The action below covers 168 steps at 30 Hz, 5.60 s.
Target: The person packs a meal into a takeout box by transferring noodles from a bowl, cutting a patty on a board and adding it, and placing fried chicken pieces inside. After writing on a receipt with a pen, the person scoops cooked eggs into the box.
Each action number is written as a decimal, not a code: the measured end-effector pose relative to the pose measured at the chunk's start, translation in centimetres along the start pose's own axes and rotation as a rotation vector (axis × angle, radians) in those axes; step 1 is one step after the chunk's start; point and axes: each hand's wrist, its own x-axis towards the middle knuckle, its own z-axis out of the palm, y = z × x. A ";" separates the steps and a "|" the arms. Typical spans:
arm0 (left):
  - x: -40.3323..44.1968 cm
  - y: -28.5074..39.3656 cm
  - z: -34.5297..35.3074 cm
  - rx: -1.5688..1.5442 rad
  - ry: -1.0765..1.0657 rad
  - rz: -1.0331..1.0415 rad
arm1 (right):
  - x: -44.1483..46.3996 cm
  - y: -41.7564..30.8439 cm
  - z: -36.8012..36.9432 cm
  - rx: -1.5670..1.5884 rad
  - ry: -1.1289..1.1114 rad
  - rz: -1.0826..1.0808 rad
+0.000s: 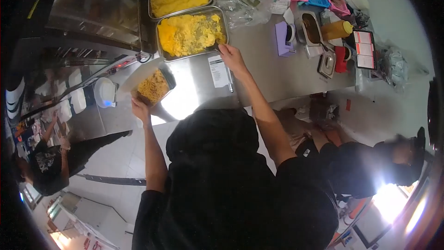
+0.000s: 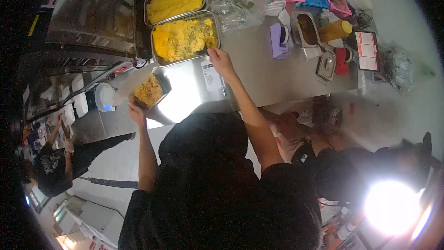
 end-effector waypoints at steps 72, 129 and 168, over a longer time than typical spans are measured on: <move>-5.1 5.5 -1.1 -0.361 -0.480 -0.218 | -9.7 3.1 12.1 -0.895 -0.161 -0.848; -6.1 7.2 -1.0 -0.472 -0.578 -0.379 | -9.8 0.6 12.9 -1.319 -0.555 -0.894; -2.8 18.0 -1.6 -0.100 -0.614 0.244 | -0.1 -7.8 -2.9 -0.028 0.059 0.159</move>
